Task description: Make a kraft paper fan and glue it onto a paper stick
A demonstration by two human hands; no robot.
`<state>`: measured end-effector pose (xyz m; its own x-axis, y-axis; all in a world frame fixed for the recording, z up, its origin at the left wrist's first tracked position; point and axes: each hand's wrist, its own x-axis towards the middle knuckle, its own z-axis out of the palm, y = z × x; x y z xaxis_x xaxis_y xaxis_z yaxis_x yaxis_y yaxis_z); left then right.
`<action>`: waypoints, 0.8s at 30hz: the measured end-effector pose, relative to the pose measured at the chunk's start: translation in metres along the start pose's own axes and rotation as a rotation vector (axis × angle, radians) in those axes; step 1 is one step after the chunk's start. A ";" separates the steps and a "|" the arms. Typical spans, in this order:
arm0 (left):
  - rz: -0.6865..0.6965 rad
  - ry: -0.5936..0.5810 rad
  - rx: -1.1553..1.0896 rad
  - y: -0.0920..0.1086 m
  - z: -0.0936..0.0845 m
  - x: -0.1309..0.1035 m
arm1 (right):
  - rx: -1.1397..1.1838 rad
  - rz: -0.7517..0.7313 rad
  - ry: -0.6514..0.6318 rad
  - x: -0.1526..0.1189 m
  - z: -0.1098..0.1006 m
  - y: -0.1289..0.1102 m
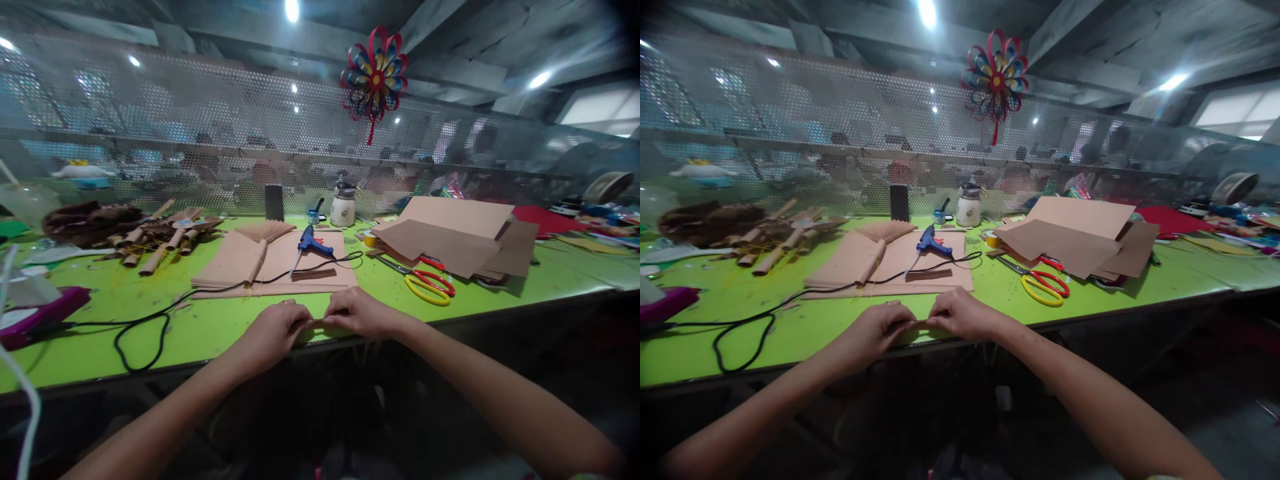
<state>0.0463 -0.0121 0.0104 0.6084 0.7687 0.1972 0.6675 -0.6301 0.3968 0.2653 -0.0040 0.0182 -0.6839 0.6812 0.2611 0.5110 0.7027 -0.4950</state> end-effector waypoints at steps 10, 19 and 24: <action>0.034 -0.032 -0.036 0.003 0.000 0.002 | 0.054 -0.034 -0.072 0.002 -0.008 -0.001; -0.037 -0.144 -0.188 0.009 -0.003 0.006 | 0.055 -0.014 -0.150 -0.003 -0.010 -0.008; -0.140 -0.189 -0.385 0.003 -0.008 0.006 | 0.155 0.022 -0.180 -0.002 -0.011 -0.002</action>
<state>0.0488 -0.0082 0.0203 0.6153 0.7875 -0.0351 0.5623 -0.4072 0.7197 0.2713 -0.0044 0.0273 -0.7625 0.6387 0.1035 0.4501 0.6385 -0.6243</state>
